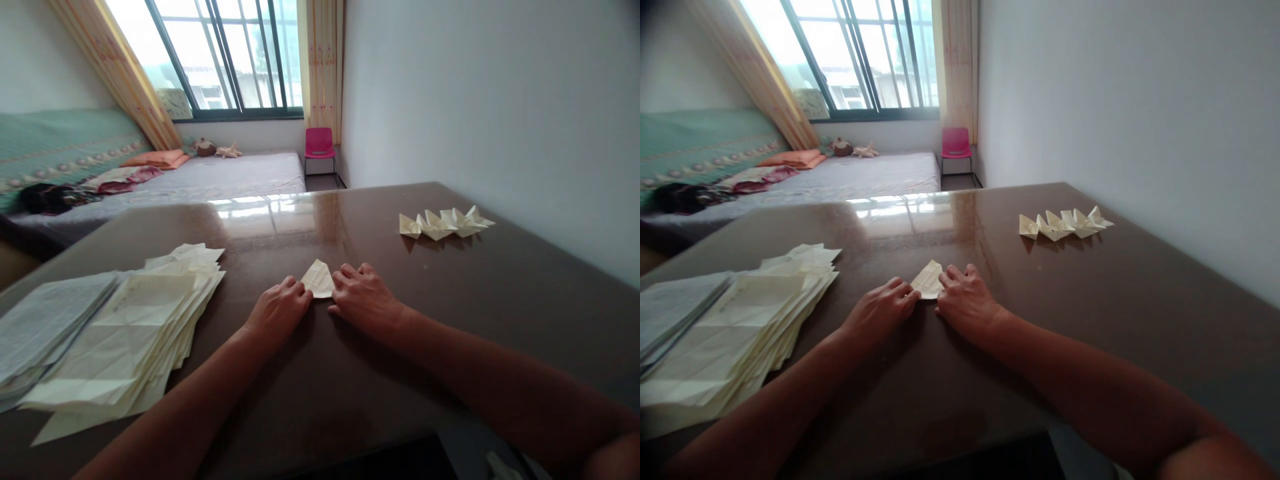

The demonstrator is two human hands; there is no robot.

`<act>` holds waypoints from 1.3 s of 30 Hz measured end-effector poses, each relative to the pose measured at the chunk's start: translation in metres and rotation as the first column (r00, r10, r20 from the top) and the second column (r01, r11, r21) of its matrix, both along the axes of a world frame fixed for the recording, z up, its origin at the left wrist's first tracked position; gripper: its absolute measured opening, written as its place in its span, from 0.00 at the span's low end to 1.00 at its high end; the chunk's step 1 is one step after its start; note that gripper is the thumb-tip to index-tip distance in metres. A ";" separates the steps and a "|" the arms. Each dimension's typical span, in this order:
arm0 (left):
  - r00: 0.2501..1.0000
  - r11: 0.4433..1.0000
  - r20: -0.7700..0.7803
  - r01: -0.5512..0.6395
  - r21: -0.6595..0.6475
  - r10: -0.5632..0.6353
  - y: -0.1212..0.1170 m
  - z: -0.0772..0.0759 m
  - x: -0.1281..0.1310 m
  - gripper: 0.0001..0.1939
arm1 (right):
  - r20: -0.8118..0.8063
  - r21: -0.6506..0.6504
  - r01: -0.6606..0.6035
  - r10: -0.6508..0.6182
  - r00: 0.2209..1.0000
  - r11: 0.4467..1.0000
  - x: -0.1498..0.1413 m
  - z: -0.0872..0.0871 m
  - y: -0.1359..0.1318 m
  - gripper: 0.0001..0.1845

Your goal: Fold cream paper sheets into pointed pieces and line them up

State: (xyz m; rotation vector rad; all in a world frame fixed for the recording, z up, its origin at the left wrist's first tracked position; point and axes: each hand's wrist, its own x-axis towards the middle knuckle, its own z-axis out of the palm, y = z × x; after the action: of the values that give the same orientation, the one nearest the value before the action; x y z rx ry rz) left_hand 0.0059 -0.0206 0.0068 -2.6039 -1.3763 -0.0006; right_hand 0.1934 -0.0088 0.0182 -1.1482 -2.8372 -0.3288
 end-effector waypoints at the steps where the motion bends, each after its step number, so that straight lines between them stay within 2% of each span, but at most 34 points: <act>1: 1.000 1.000 0.020 -0.003 0.020 0.002 -0.002 -0.001 0.003 0.08 | -0.019 0.007 -0.001 0.001 1.000 1.000 -0.001 0.000 0.001 0.13; 3: 0.996 1.000 0.086 0.000 0.029 -0.003 -0.008 -0.003 0.009 0.10 | -0.044 -0.006 -0.031 0.031 0.999 0.999 -0.003 -0.001 0.004 0.10; 6: 0.975 0.999 0.223 0.010 -0.036 -0.002 -0.012 -0.002 0.012 0.12 | -0.112 -0.091 -0.130 0.120 0.986 0.987 -0.001 -0.008 0.016 0.08; 8: 0.952 0.997 0.305 0.015 -0.080 0.010 -0.008 0.003 0.004 0.17 | -0.242 -0.142 -0.218 0.180 0.953 0.965 0.005 -0.015 0.030 0.08; 10: 0.912 0.999 0.409 0.017 -0.036 -0.001 0.000 0.006 -0.009 0.17 | -0.410 -0.179 -0.291 0.197 0.891 0.940 0.012 -0.022 0.045 0.09; 12: 0.887 0.990 0.452 0.129 -0.051 -0.092 0.009 0.005 -0.021 0.15 | -0.526 -0.205 -0.358 0.206 0.825 0.911 0.017 -0.028 0.058 0.08; 15: 0.884 0.959 0.441 0.242 -0.151 -0.154 0.018 -0.003 -0.033 0.21 | -0.590 -0.248 -0.420 0.208 0.780 0.873 0.019 -0.034 0.069 0.09; 19: 0.893 0.951 0.429 0.242 -0.192 -0.140 0.022 -0.012 -0.034 0.22 | -0.509 -0.306 -0.429 0.234 0.828 0.850 0.020 -0.029 0.071 0.12; 24: 0.913 0.948 0.362 0.266 -0.175 -0.189 0.017 -0.005 -0.029 0.20 | -0.330 -0.270 -0.403 0.310 0.892 0.874 0.029 -0.013 0.063 0.15; 29: 0.947 0.968 0.266 0.220 -0.124 -0.181 0.014 -0.005 -0.025 0.24 | -0.209 -0.243 -0.310 0.263 0.942 0.919 0.028 0.000 0.040 0.19; 32: 0.950 0.970 0.248 0.219 -0.103 -0.188 0.013 -0.006 -0.024 0.21 | -0.151 -0.187 -0.245 0.218 0.964 0.951 0.020 0.002 0.030 0.24; 36: 0.951 0.972 0.236 0.223 -0.071 -0.200 0.010 -0.005 -0.020 0.16 | -0.116 -0.186 -0.215 0.196 0.974 0.959 0.014 0.001 0.027 0.20; 39: 0.949 0.972 0.242 0.224 -0.072 -0.201 0.009 -0.005 -0.019 0.16 | -0.134 -0.193 -0.217 0.194 0.972 0.957 0.015 -0.001 0.029 0.19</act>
State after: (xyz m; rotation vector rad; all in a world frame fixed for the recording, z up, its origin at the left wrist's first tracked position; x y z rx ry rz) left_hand -0.0126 -0.0116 0.0014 -2.9010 -1.1799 -0.2865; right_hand 0.2087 0.0198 0.0174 -0.8544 -2.9062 0.0444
